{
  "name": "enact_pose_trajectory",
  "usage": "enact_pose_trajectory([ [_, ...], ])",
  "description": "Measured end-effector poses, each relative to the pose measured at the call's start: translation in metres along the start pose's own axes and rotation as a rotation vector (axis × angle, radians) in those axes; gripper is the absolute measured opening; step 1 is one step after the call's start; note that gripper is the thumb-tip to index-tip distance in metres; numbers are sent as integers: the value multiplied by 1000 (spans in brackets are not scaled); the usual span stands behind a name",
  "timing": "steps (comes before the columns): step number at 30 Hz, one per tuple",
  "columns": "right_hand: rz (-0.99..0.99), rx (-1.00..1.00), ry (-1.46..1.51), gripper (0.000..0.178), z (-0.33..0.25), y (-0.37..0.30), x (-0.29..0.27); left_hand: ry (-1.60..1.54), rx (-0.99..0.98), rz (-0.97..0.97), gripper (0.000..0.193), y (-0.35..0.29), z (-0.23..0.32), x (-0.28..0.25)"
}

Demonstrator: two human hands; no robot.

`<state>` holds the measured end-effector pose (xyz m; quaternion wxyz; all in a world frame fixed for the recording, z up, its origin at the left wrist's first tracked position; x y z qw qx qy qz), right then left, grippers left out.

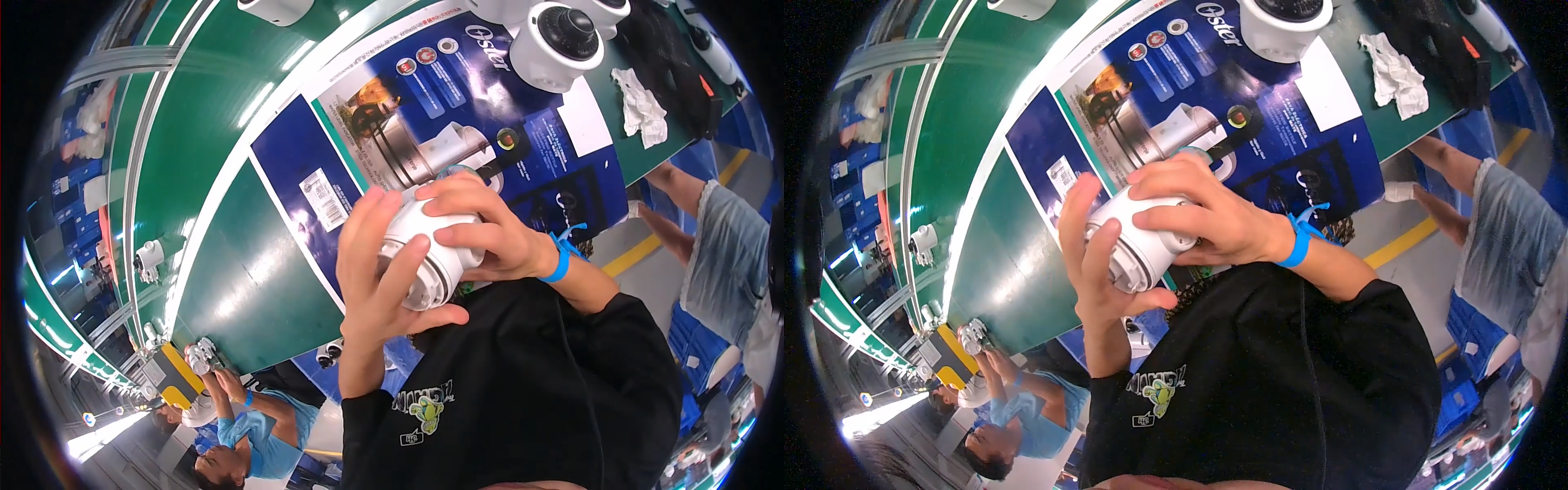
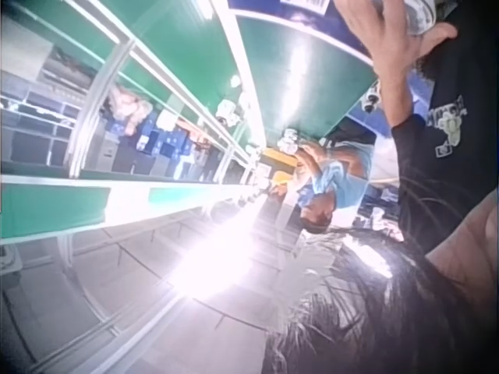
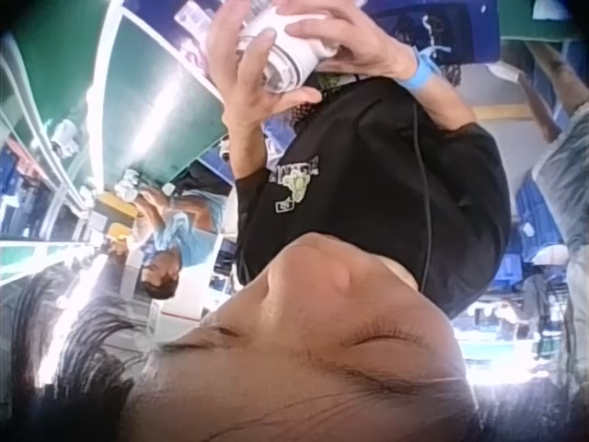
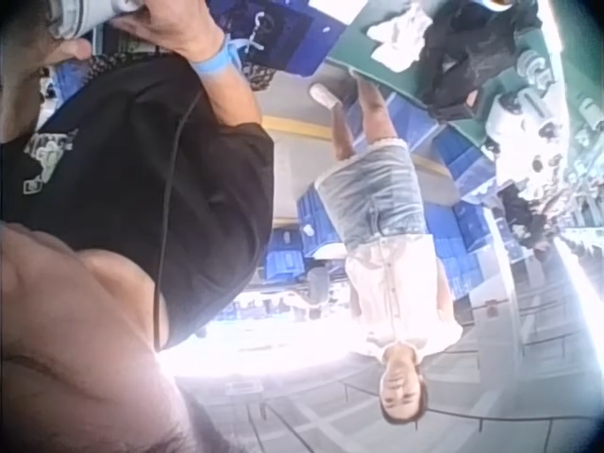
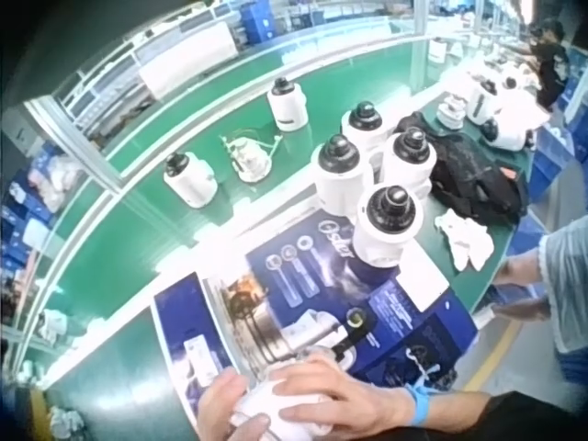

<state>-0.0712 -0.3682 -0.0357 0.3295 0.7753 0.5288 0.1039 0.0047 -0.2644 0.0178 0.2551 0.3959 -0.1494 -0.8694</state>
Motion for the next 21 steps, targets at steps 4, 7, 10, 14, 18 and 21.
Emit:
enact_pose_trajectory([
  [4,22,209,170,75,13,3,6,63,-75,-141,97,17,-8,-1],
  [7,17,254,102,75,11,16,3,79,-147,-207,99,32,-11,-5],
  [10,90,448,178,77,20,14,7,342,-116,-355,91,61,-8,-12],
  [14,129,533,344,80,21,35,3,-9,-15,144,50,64,-5,-26],
  [18,166,746,549,85,29,31,16,44,-79,85,41,66,-19,-23],
  [21,102,646,459,89,40,32,24,22,-71,19,43,67,-28,-24],
])
Point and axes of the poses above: each hand's wrist, its own y-axis towards the middle knuckle, its own x-axis out of the palm, z = x × y, the point moved 7 cm from there along y, towards the middle knuckle, and after that the axes turned 7 degrees about -y, right-handed, at the moved point
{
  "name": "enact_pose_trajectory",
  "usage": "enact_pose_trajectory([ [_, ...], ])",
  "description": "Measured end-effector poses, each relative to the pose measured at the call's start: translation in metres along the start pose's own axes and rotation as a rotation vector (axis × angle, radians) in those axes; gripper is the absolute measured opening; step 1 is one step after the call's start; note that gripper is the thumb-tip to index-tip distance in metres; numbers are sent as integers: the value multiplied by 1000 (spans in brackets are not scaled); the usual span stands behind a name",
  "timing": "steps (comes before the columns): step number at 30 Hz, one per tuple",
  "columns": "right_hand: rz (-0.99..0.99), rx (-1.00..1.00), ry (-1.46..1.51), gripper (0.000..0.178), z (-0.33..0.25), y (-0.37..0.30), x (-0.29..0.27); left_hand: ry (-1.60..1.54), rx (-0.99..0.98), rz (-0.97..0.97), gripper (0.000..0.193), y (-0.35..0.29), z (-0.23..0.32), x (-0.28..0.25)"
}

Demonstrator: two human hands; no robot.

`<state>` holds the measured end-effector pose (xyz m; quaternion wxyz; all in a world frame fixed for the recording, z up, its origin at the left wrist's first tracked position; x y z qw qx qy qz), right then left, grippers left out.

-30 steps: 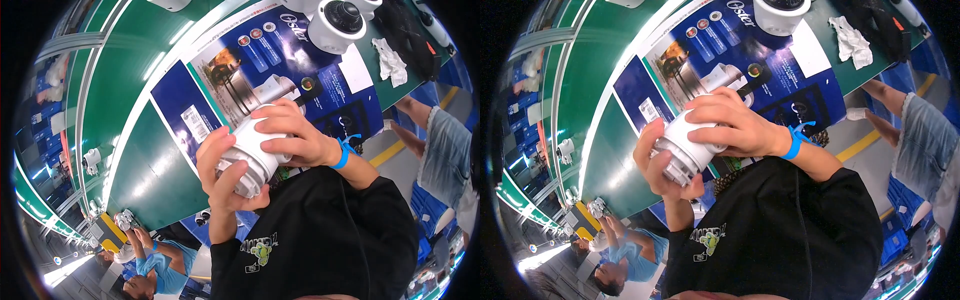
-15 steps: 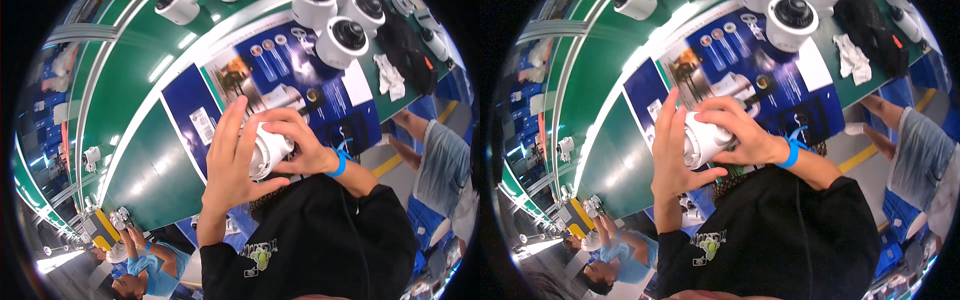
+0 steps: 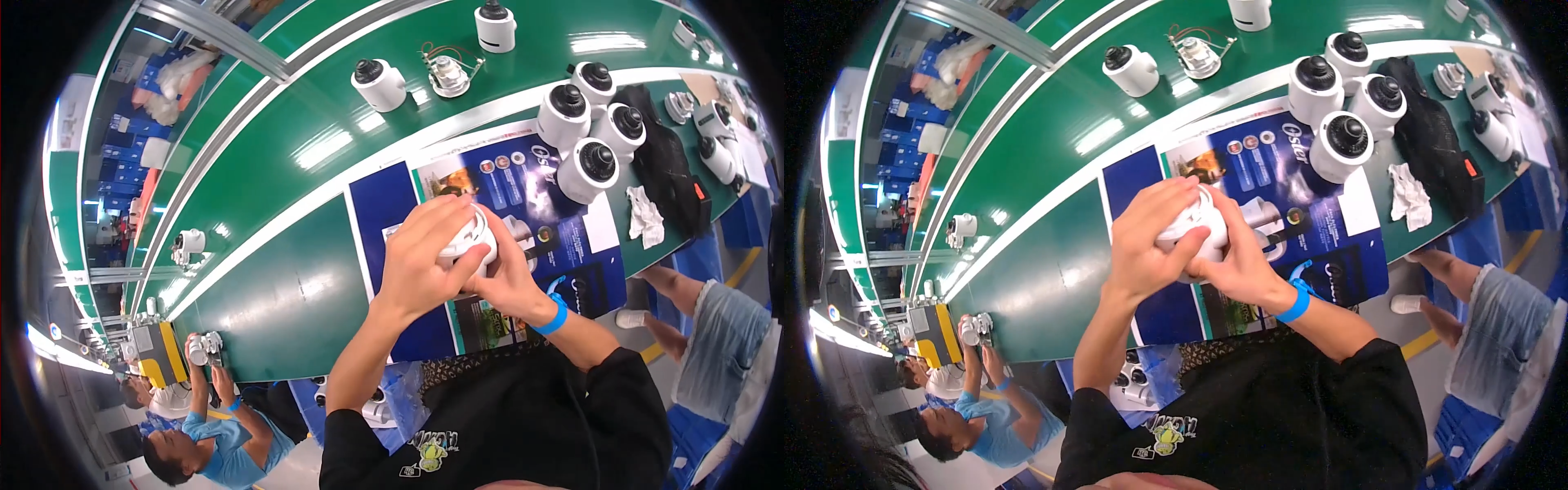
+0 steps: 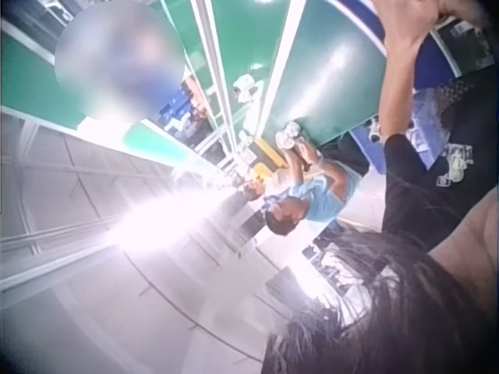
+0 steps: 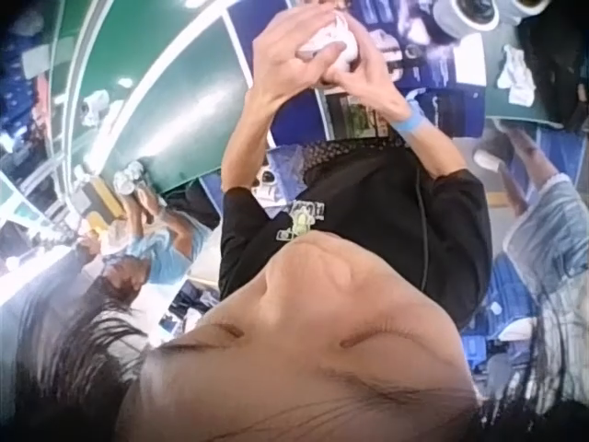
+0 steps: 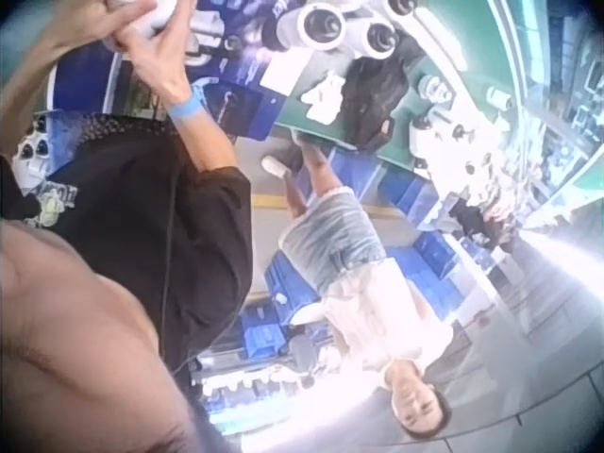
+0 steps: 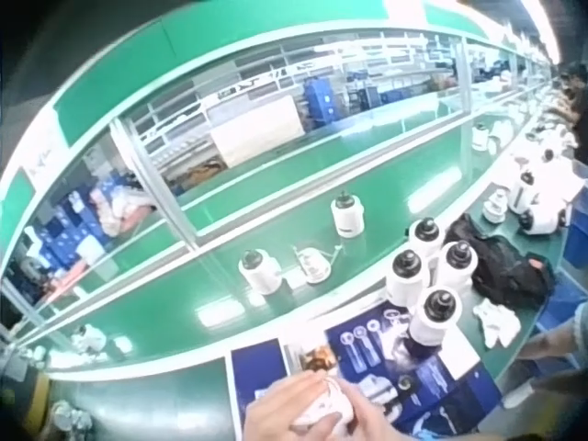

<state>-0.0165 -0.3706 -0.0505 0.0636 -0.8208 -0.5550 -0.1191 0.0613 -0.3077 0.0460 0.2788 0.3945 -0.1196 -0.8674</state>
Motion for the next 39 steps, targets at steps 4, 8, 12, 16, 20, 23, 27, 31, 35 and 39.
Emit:
enact_pose_trajectory([
  [4,-60,101,199,116,11,23,3,-100,-250,-6,55,7,-26,-9],
  [8,-163,-61,13,127,18,37,15,-85,-266,148,40,8,-56,-41],
  [12,-123,-155,-388,80,48,34,-18,179,-551,182,35,8,-149,-109],
  [16,-149,-87,-261,60,54,33,-19,430,-800,148,47,6,-274,-186],
  [20,-179,-85,-355,54,40,34,-15,316,-881,71,44,14,-348,-226],
  [23,-212,-18,-355,49,42,34,-17,157,-911,86,39,27,-382,-222],
  [27,-177,13,-280,44,41,36,-23,45,-978,141,40,30,-414,-226],
  [31,-156,61,-247,38,42,37,-26,61,-969,143,47,26,-421,-235],
  [35,-162,35,-272,36,41,38,-24,166,-897,179,51,22,-419,-259],
  [39,-177,-44,-333,16,39,40,-22,268,-692,209,55,57,-380,-246],
])
Point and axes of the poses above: each hand's wrist, its own y-axis towards the middle knuckle, its own x-axis out of the palm, z = x × y, the point moved 7 cm from there along y, towards the middle knuckle, and after that the axes turned 7 degrees about -y, right-handed, at the moved point
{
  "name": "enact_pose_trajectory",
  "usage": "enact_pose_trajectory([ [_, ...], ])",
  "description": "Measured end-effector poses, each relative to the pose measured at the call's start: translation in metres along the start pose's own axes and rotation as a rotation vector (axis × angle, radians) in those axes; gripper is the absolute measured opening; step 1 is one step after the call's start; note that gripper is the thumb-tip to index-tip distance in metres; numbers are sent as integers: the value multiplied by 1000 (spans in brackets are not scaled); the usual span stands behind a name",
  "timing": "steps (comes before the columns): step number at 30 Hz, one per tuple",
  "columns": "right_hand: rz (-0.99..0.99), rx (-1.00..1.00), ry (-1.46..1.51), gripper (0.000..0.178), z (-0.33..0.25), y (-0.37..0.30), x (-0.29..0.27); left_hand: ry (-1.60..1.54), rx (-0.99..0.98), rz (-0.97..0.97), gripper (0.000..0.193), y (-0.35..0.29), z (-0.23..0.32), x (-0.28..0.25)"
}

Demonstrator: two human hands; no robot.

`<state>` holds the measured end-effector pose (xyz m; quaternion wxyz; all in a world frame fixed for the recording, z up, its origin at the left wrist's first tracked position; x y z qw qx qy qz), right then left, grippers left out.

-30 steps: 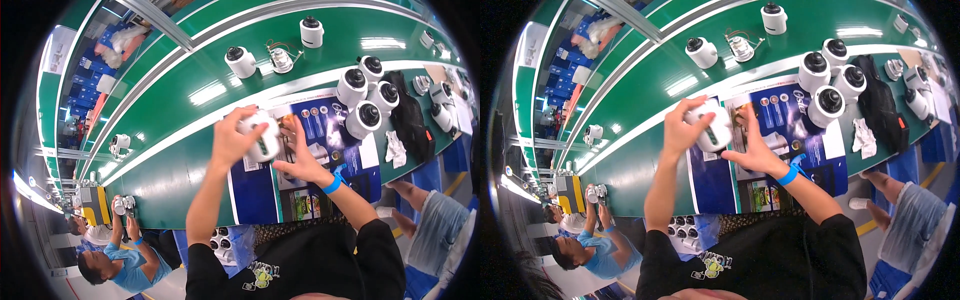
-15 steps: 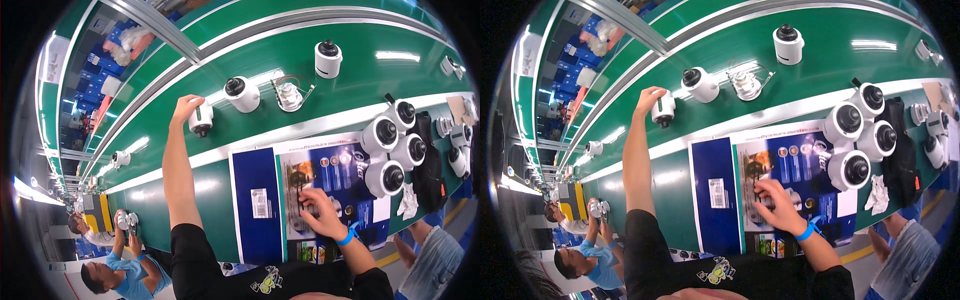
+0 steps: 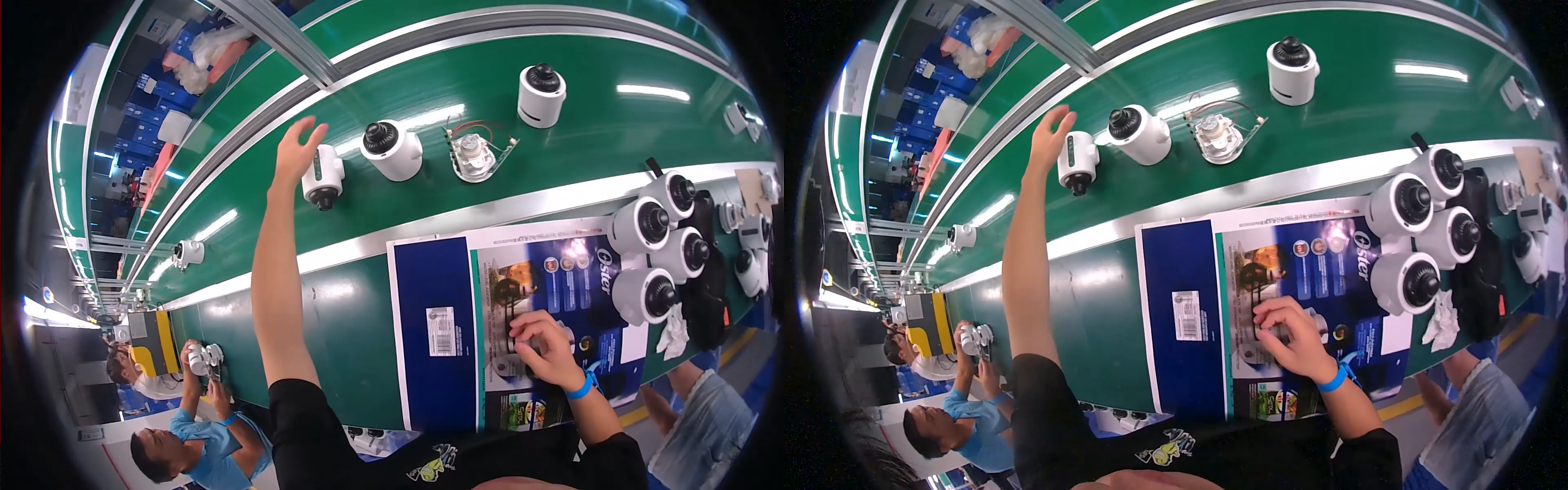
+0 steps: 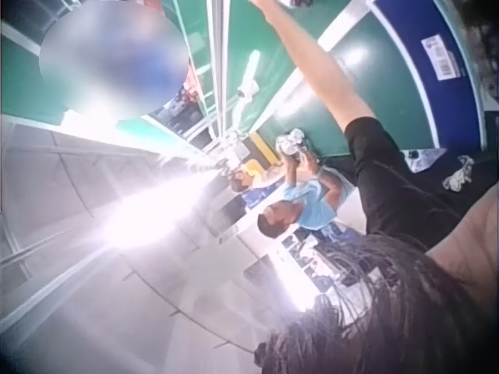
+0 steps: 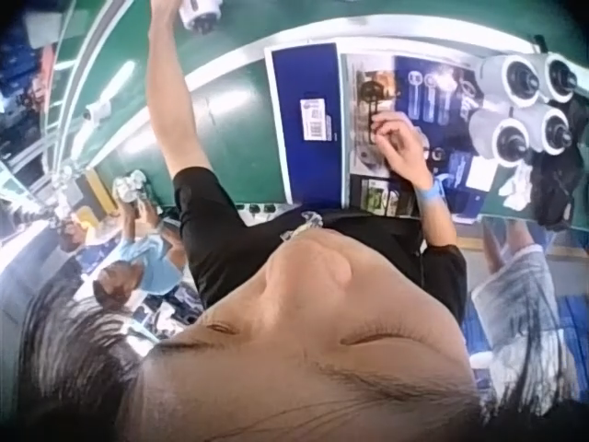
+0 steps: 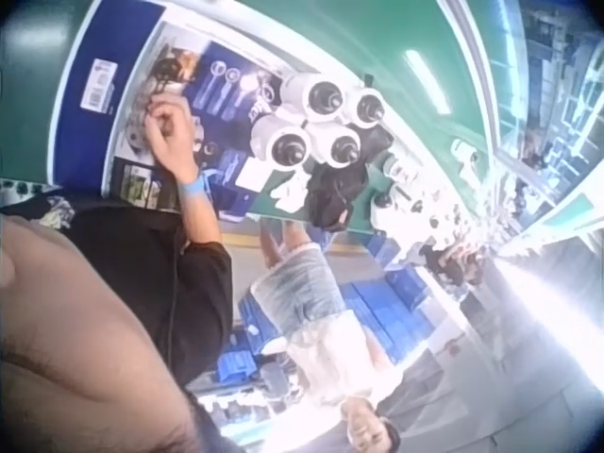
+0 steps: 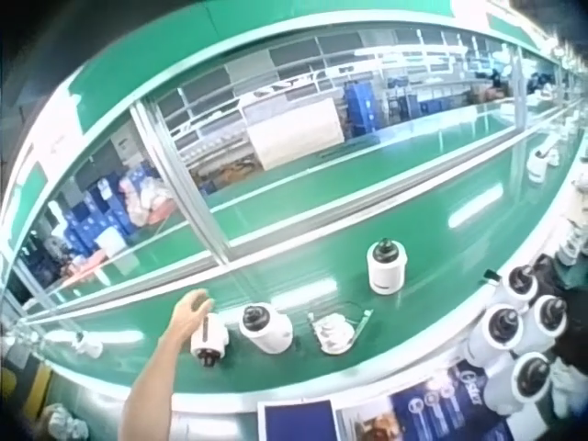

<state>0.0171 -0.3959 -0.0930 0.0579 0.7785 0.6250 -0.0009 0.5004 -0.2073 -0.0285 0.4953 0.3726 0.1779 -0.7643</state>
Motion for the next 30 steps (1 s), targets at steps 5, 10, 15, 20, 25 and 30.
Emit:
enact_pose_trajectory([
  [5,8,88,119,12,6,-2,2,110,264,-147,87,-35,89,66],
  [10,-43,70,179,9,10,1,4,36,176,40,69,-55,92,39],
  [15,-154,80,154,37,20,-8,9,-1001,34,319,62,-186,65,21],
  [20,-271,56,384,94,-22,-15,32,-985,345,-11,80,-339,148,109],
  [25,-260,68,-152,108,-50,-8,28,-796,199,-167,93,-373,138,133],
  [30,-646,97,-502,90,-22,81,35,-748,53,85,90,-376,92,124],
])
Point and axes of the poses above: each hand's wrist, its own y-axis towards the middle knuckle, its own x-axis out of the palm, z = x × y, the point moved 7 cm from there along y, towards the middle knuckle, and after that the axes turned 7 degrees about -y, right-handed, at the moved point
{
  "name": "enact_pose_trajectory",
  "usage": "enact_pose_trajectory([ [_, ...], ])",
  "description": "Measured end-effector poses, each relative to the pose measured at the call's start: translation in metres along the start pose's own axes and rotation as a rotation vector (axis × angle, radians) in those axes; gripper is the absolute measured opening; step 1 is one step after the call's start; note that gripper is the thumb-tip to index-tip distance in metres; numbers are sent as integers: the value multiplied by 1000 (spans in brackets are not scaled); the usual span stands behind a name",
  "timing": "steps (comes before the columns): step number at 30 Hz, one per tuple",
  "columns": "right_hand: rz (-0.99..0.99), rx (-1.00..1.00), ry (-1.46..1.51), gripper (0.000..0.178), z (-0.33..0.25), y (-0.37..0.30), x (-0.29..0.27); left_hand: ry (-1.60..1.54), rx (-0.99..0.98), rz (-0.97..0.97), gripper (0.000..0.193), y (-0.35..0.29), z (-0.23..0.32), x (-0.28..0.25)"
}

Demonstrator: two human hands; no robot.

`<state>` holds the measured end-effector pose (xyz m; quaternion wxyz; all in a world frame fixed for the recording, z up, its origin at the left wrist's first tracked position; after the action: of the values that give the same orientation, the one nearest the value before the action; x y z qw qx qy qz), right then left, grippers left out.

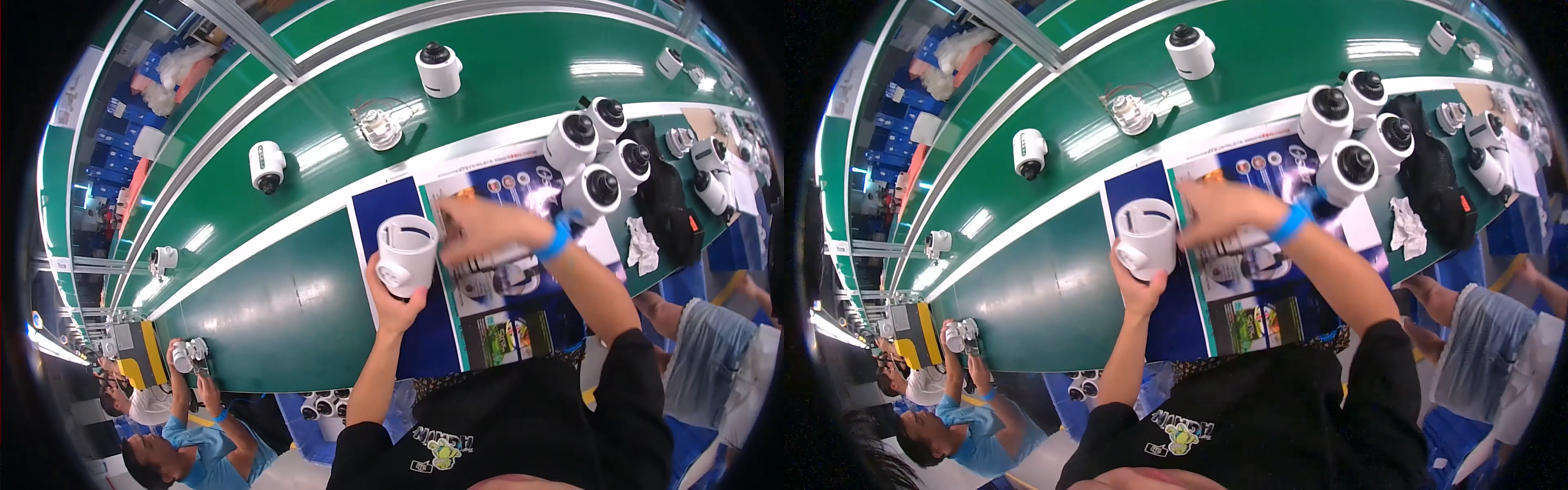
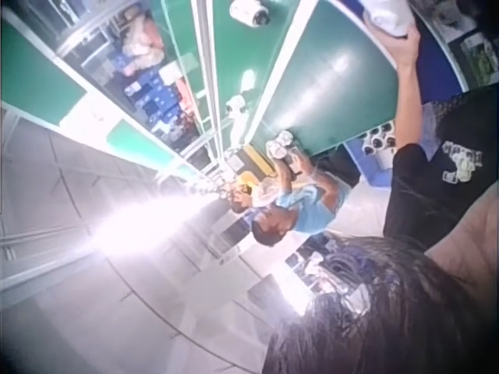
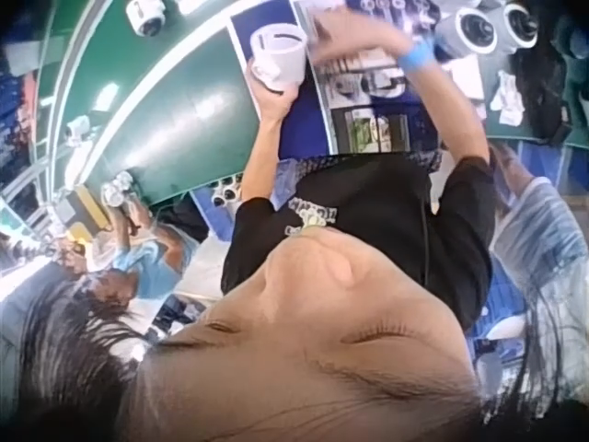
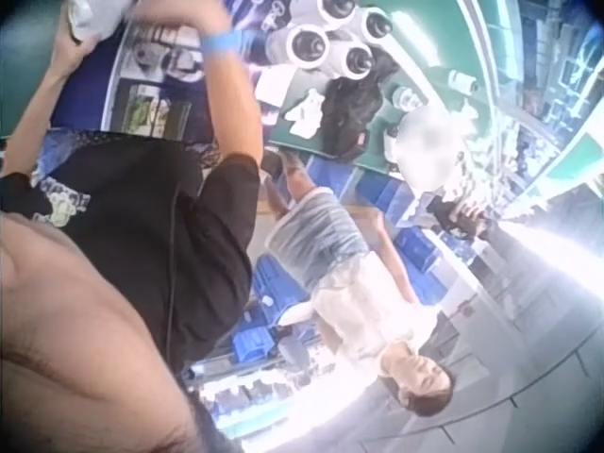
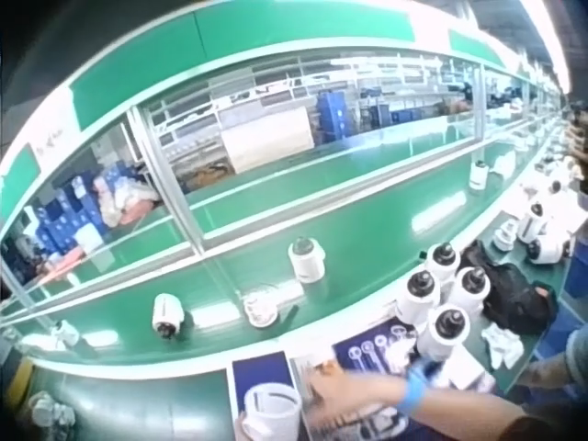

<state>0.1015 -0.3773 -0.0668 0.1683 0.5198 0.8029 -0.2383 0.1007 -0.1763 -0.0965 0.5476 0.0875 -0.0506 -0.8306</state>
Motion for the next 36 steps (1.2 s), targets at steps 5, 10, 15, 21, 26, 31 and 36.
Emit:
enact_pose_trajectory([
  [5,756,273,336,51,67,89,-43,-171,-36,154,89,0,-13,-9],
  [10,1087,129,348,40,75,98,-35,-84,-44,6,91,4,-3,10],
  [15,843,0,23,32,33,10,-15,193,147,-186,88,6,10,15],
  [21,783,-29,-181,37,31,-114,18,84,-59,-510,124,39,20,9],
  [26,723,3,-229,40,22,-160,21,50,-159,66,116,160,-20,-26],
  [31,303,-4,-102,42,-33,-233,3,359,-36,188,128,243,-79,-48],
  [36,237,137,413,58,-47,-367,-24,332,49,283,124,257,-88,-58],
])
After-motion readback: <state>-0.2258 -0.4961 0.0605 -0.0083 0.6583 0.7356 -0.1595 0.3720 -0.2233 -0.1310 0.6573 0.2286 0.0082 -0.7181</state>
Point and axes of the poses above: each hand's wrist, its own y-axis towards the middle knuckle, its own x-axis out of the palm, z = x × y, the point moved 7 cm from there along y, towards the middle knuckle, and after that the axes turned 7 degrees about -y, right-handed, at the moved point
